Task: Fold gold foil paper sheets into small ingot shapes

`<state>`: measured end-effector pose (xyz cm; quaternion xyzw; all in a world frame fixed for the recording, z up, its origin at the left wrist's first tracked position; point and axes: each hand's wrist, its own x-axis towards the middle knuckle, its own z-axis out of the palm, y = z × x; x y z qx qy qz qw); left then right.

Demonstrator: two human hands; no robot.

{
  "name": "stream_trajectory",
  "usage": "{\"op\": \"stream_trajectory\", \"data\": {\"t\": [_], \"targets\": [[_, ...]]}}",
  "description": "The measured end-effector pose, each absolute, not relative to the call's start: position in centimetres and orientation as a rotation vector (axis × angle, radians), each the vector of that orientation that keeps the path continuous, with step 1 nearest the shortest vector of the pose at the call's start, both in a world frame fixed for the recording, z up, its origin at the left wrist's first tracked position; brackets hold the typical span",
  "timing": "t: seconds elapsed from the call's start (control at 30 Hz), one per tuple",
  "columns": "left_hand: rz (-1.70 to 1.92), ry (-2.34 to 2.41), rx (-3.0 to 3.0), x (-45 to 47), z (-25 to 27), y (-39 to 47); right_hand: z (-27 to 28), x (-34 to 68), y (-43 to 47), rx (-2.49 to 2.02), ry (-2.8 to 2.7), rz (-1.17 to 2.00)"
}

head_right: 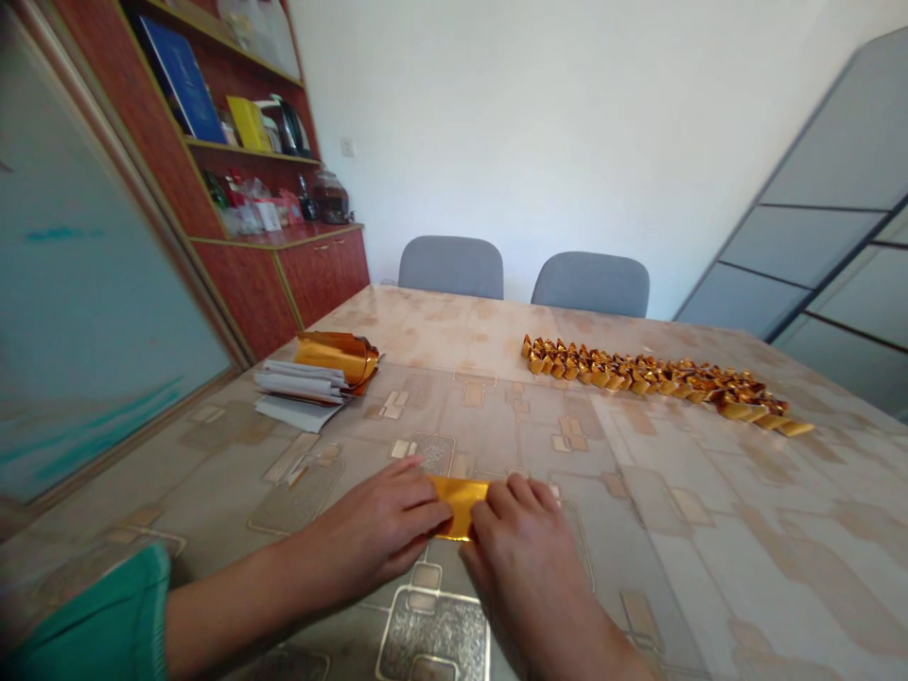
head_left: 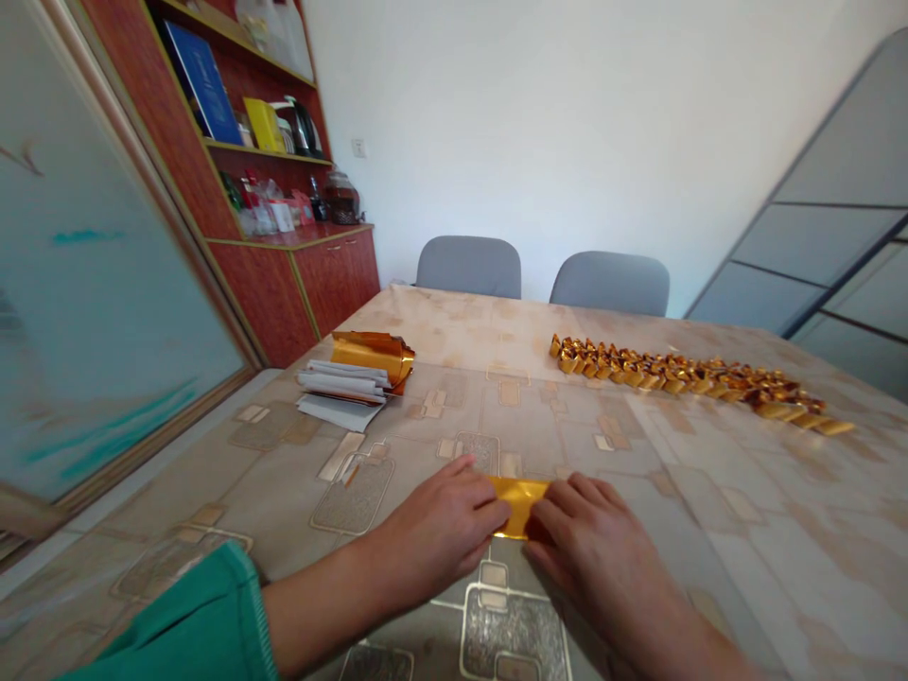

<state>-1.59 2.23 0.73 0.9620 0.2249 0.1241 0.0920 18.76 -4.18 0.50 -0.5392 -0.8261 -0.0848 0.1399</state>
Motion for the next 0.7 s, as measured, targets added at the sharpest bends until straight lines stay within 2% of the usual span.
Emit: {"op": "stream_trajectory", "data": {"t": [0.13,0.33,0.57,0.7], "targets": [[0.319,0.676,2.849,-1.5,0.5,2.5,-0.1,17.2,-3.3,-1.549,-2.386,-0.127],[0.388,0.566,2.846,-2.1,0.6,2.9,-0.6,17.5,-3.7,-1.459,-2.391,-0.203],[0.297,0.505,2.964,-2.2,0.4,3.4,-0.3,17.3,-3.9,-1.512,-2.359,-0.096],[0.292,0.540,2.884,-2.2,0.8,3.5,-0.5,16.9,-4.0,-1.550,-2.370,-0.194]]}}
